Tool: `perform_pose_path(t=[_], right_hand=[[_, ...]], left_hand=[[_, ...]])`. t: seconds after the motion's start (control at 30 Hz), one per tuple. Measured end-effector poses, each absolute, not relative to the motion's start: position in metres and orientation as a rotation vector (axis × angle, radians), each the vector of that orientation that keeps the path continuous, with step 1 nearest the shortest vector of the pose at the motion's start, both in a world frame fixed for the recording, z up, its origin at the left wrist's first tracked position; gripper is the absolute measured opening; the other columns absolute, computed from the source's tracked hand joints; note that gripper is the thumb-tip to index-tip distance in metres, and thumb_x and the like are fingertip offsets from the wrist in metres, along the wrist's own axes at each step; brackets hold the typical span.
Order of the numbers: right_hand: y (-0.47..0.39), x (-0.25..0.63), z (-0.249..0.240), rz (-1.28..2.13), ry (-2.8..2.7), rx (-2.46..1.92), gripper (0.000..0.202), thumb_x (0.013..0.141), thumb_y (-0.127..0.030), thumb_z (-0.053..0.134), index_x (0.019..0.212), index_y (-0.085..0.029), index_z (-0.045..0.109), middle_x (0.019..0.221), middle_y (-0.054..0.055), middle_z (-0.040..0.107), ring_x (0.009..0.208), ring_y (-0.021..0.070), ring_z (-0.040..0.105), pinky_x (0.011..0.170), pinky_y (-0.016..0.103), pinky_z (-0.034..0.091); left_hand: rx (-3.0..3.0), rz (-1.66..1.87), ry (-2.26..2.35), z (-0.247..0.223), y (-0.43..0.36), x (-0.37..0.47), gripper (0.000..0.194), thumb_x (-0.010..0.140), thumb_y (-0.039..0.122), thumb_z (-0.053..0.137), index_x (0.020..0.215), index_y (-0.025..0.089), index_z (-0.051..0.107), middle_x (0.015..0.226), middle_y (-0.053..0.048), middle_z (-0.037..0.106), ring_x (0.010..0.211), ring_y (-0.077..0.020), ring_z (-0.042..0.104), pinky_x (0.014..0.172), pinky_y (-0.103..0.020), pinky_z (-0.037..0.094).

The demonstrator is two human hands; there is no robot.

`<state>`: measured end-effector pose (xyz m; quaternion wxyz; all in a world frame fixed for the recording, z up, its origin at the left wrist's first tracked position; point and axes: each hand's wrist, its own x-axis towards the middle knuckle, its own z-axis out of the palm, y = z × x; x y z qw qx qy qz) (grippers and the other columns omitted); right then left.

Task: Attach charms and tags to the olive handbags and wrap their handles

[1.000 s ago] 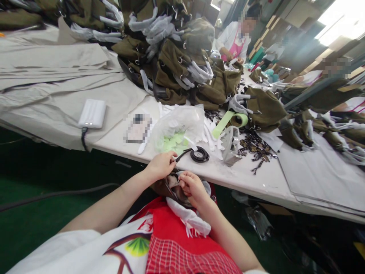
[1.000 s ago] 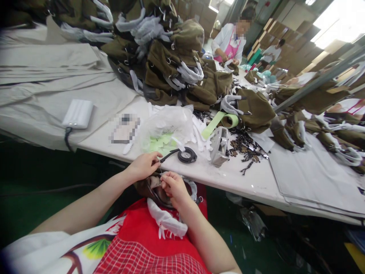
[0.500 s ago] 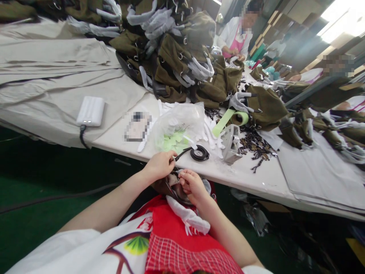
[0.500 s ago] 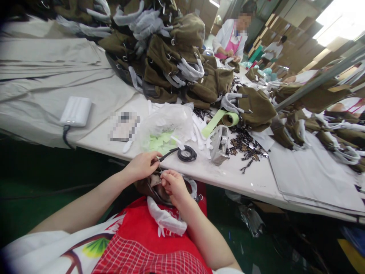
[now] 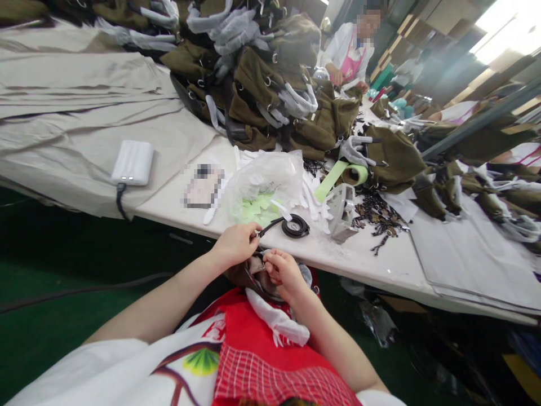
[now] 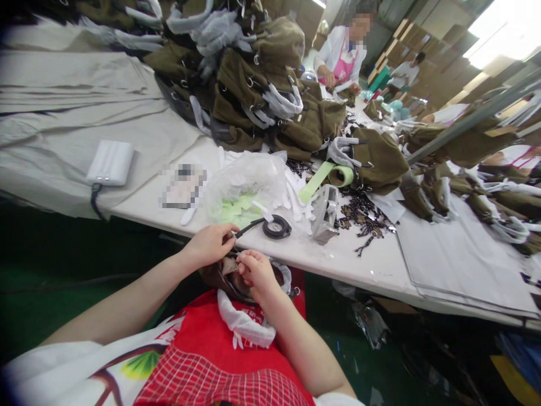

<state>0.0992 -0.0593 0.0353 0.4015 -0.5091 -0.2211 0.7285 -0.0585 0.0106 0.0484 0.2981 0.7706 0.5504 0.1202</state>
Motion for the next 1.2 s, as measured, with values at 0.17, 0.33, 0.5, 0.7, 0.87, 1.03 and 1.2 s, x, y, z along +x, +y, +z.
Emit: perform_pose_path(t=[0.17, 0.33, 0.5, 0.7, 0.87, 1.03, 1.2], right_hand=[[-0.06, 0.098, 0.036, 1.846, -0.589, -1.268, 0.022, 0.067, -0.036, 0.071, 0.071, -0.017, 0.059, 0.046, -0.008, 0.05, 0.033, 0.0012, 0.018, 0.035, 0.02, 0.005], [-0.059, 0.098, 0.038, 1.853, -0.583, -1.278, 0.022, 0.065, -0.035, 0.071, 0.069, -0.017, 0.059, 0.045, -0.008, 0.049, 0.032, 0.0014, 0.018, 0.035, 0.02, 0.005], [-0.059, 0.098, 0.036, 1.865, -0.584, -1.264, 0.021, 0.067, -0.034, 0.071, 0.071, -0.017, 0.059, 0.046, -0.008, 0.05, 0.033, 0.0014, 0.018, 0.036, 0.02, 0.003], [-0.056, 0.098, 0.035, 1.851, -0.548, -1.295, 0.021, 0.067, -0.034, 0.07, 0.07, -0.016, 0.059, 0.046, -0.008, 0.049, 0.033, 0.0011, 0.018, 0.036, 0.02, 0.004], [-0.046, 0.095, 0.035, 1.822, -0.488, -1.326, 0.021, 0.065, -0.032, 0.07, 0.071, -0.016, 0.059, 0.046, -0.009, 0.047, 0.033, 0.0009, 0.018, 0.034, 0.019, 0.005], [-0.038, 0.093, 0.03, 1.828, -0.544, -1.364, 0.023, 0.068, -0.036, 0.07, 0.074, -0.017, 0.056, 0.051, -0.008, 0.051, 0.034, 0.0016, 0.02, 0.034, 0.018, 0.007], [-0.047, 0.093, 0.03, 1.278, -0.76, -1.397, 0.028, 0.07, -0.029, 0.074, 0.092, -0.021, 0.06, 0.074, -0.003, 0.062, 0.054, 0.0072, 0.049, 0.047, 0.018, 0.038]], left_hand=[[2.06, 0.321, 1.459, 0.045, 0.011, -0.06, 0.033, 0.082, 0.022, 0.052, 0.112, 0.022, 0.066, 0.086, -0.003, 0.075, 0.079, -0.0207, 0.07, 0.071, -0.028, 0.049], [2.056, 0.342, 1.454, 0.041, 0.012, -0.061, 0.033, 0.083, 0.024, 0.052, 0.113, 0.022, 0.066, 0.087, -0.003, 0.075, 0.081, -0.0211, 0.07, 0.072, -0.029, 0.05], [2.047, 0.315, 1.46, 0.043, 0.012, -0.061, 0.033, 0.083, 0.023, 0.052, 0.112, 0.022, 0.066, 0.087, -0.003, 0.075, 0.081, -0.0209, 0.07, 0.071, -0.028, 0.05], [2.05, 0.33, 1.448, 0.042, 0.011, -0.062, 0.033, 0.083, 0.023, 0.052, 0.114, 0.022, 0.066, 0.09, -0.003, 0.076, 0.083, -0.021, 0.07, 0.073, -0.028, 0.05], [2.053, 0.32, 1.426, 0.047, 0.006, -0.06, 0.03, 0.083, 0.023, 0.052, 0.109, 0.022, 0.067, 0.092, -0.004, 0.076, 0.085, -0.02, 0.07, 0.075, -0.028, 0.051], [2.085, 0.386, 1.365, 0.054, 0.001, -0.059, 0.022, 0.085, 0.025, 0.051, 0.097, 0.021, 0.069, 0.093, -0.005, 0.077, 0.086, -0.0221, 0.071, 0.076, -0.031, 0.052], [1.844, 0.788, 1.378, 0.053, 0.004, -0.058, 0.019, 0.087, 0.034, 0.057, 0.093, 0.02, 0.068, 0.092, -0.005, 0.077, 0.088, -0.0206, 0.072, 0.081, -0.03, 0.053]])
